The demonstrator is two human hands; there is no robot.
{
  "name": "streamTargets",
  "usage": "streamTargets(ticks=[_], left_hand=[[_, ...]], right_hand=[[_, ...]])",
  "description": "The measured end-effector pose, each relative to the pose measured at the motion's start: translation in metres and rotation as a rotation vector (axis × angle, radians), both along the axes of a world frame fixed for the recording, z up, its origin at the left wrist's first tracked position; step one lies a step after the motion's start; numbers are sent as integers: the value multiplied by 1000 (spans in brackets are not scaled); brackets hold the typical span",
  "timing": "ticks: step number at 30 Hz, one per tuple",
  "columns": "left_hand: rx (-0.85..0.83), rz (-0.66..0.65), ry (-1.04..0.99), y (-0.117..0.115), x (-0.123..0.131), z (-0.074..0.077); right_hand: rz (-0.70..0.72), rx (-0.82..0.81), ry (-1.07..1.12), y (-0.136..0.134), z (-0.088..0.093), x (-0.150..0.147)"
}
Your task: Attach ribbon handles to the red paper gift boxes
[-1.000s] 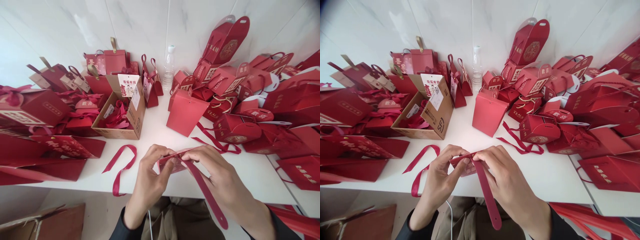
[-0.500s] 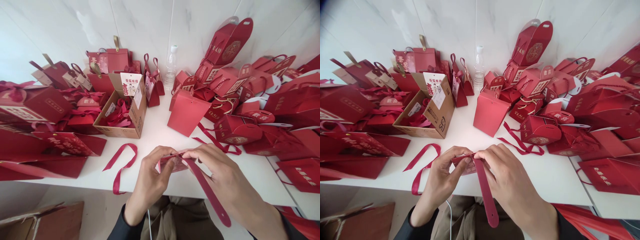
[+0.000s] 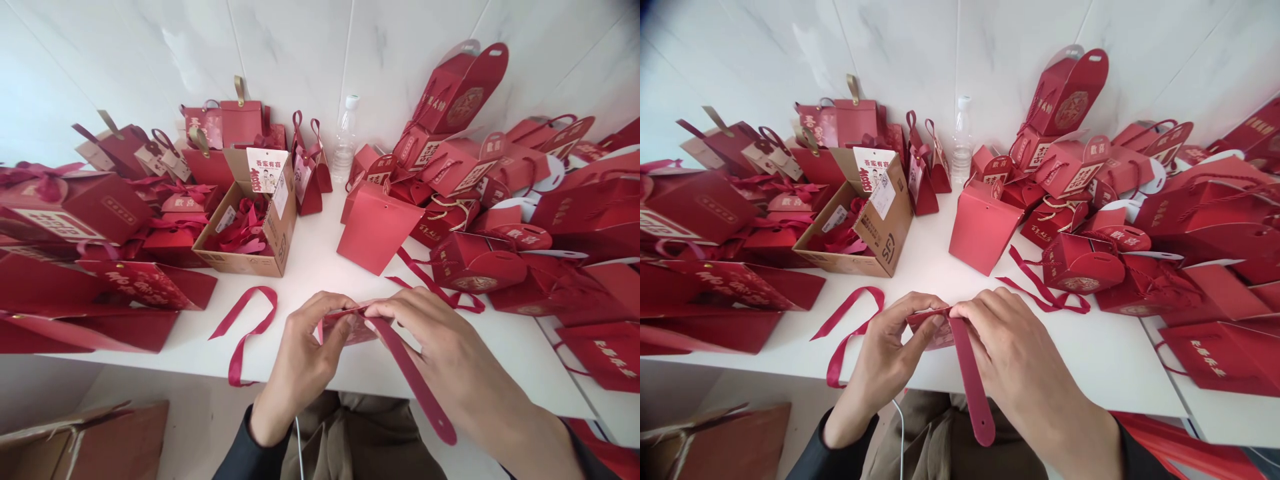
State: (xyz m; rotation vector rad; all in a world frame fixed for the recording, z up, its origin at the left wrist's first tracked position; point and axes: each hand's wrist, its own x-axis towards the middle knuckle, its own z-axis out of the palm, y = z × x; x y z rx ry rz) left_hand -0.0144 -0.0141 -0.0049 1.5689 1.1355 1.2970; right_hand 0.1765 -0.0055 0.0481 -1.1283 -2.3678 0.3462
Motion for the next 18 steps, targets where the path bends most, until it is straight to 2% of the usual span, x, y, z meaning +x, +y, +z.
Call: streamTargets(ticks=[13, 18], left_hand=[[-17, -15, 24, 0, -1, 1], [-18, -14, 4, 0, 0, 0]], right_hand=[[-63, 74, 50, -4, -6, -2], [-45, -20, 46, -6, -7, -1]])
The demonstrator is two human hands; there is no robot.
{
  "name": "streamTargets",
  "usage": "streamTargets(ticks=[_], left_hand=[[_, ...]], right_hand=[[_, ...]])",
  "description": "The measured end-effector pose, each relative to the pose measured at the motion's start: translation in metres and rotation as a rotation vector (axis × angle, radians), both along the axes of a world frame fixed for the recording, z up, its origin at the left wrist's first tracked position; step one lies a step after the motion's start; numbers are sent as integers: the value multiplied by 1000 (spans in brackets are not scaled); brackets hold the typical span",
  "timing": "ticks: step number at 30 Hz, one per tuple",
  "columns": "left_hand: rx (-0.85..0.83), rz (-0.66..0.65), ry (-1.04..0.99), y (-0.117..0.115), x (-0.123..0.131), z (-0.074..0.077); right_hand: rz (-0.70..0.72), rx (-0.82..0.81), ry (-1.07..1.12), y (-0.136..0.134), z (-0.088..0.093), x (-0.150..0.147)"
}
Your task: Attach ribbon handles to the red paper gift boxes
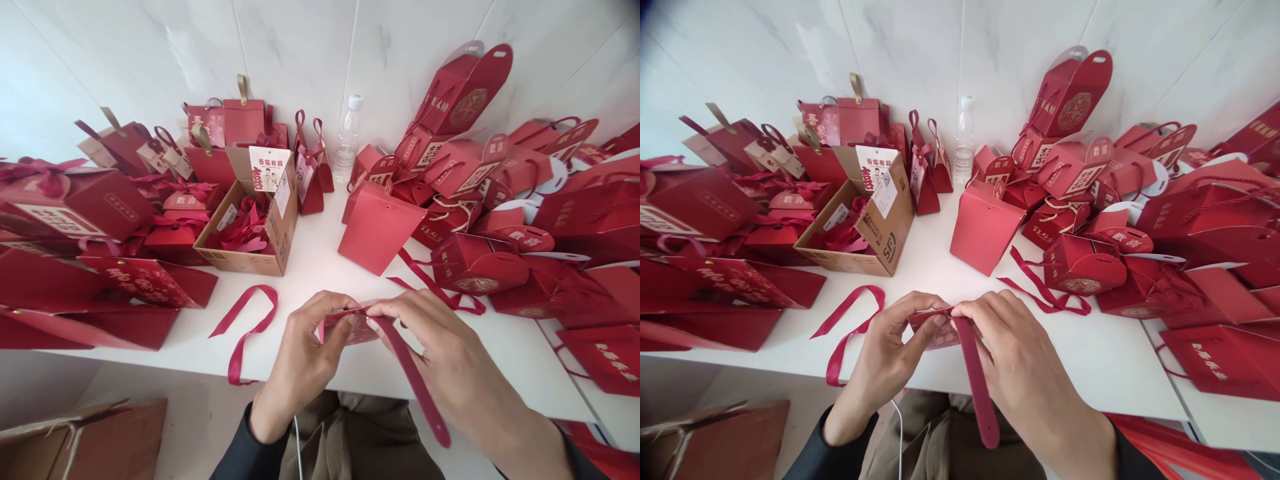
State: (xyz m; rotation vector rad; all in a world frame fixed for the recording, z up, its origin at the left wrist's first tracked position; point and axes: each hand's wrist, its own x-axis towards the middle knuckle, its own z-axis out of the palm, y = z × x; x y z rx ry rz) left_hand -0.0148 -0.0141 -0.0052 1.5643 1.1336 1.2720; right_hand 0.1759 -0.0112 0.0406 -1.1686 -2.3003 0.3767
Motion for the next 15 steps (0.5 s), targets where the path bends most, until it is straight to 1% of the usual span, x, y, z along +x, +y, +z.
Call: streamTargets(ticks=[4, 10, 15], left_hand=[[1, -4, -16, 0, 0, 0], [-13, -11, -7, 0, 0, 0], [-23, -11, -26, 0, 0, -1]], right_hand=[[1, -45, -15, -1, 0, 1], [7, -27, -14, -2, 1, -1], [-1, -29, -35, -3, -2, 0]])
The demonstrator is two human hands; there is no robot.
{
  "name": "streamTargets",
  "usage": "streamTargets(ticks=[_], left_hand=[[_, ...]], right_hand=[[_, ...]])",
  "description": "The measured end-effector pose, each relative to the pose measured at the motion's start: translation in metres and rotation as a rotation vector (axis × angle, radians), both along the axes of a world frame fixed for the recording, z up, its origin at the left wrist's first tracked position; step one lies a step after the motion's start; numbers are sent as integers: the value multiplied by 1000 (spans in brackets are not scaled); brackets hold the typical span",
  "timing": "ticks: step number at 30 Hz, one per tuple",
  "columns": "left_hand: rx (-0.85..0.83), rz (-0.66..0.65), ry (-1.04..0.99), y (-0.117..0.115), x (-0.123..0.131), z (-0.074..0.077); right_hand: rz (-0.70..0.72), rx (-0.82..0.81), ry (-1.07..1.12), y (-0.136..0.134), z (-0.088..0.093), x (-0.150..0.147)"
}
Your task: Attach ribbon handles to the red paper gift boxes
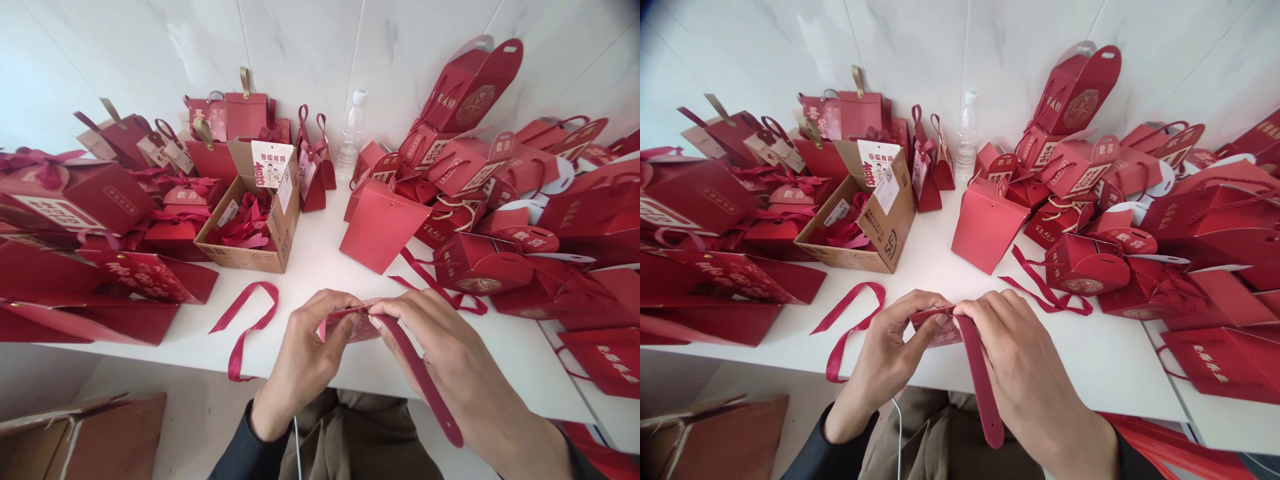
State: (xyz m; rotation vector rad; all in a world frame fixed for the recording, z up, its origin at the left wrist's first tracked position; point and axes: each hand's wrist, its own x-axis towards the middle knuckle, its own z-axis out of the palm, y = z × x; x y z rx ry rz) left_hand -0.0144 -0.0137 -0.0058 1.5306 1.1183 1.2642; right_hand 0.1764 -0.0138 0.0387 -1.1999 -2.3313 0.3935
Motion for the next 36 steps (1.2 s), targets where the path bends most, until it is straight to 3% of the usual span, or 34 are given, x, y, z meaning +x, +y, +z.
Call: streamTargets(ticks=[9, 13, 26, 36], left_hand=[[6, -15, 14, -1, -1, 1], [-19, -33, 26, -3, 0, 3], [10, 34, -7, -5, 10, 1], [-8, -24, -2, -12, 14, 4]], right_hand=[[13, 119, -44, 0, 5, -4], [-62, 197, -26, 1, 3, -3], [-2, -149, 102, 2, 11, 10], [-59, -86, 192, 2, 7, 8]])
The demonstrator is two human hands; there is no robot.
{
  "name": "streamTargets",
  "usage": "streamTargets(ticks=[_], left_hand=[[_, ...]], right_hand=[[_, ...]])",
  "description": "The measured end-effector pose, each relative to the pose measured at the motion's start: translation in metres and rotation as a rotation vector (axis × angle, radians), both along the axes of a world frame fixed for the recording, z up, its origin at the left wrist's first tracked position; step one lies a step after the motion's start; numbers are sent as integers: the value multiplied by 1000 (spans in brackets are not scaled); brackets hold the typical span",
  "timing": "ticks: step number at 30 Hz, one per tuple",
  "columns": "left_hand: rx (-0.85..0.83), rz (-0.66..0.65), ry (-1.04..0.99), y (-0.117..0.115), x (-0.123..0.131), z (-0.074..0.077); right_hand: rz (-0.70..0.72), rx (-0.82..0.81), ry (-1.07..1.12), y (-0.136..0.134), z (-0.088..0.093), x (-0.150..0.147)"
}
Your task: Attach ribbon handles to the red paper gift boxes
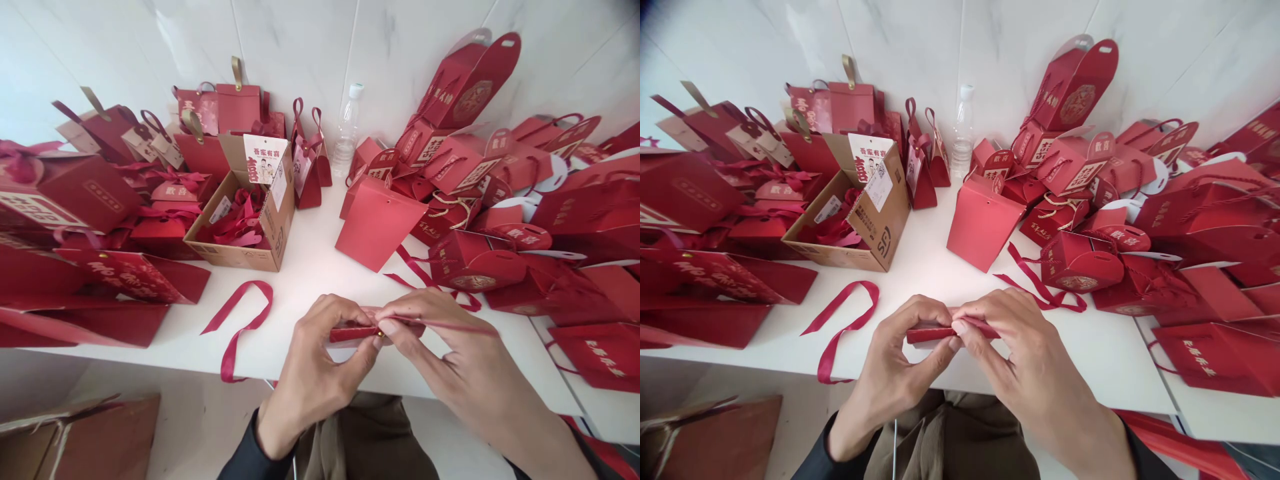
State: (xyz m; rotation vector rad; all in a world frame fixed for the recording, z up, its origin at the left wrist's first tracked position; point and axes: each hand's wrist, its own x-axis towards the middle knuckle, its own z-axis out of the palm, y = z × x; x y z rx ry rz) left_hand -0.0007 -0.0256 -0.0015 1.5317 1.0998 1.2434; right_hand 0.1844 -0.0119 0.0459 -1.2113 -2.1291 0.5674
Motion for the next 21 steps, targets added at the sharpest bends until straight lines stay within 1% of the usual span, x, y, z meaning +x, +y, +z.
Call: streamTargets(ticks=[4, 8, 10, 12, 14, 16, 17, 19, 21], left_hand=[[2, -11, 4, -1, 1, 0], [5, 22, -13, 0, 3, -3], [1, 32, -25, 1, 4, -5], [5, 27, -34, 1, 4, -6], [12, 18, -46, 2, 4, -6], [13, 19, -53, 2, 4, -5], [16, 21, -53, 2, 4, -5], [25, 23, -54, 3, 4, -4], [41, 20, -62, 3, 5, -5]], right_hand=[[-20, -1, 6, -1, 0, -1], [-34, 22, 20, -2, 0, -1], [-36, 3, 31, -3, 1, -1], [-91, -14, 95, -4, 1, -2], [-188, -1, 217, -5, 1, -2], [-269, 72, 301, -2, 1, -1], [-276, 126, 290, 0, 2, 0], [-197, 222, 160, 6, 4, 5], [-84, 268, -15, 15, 6, 10]])
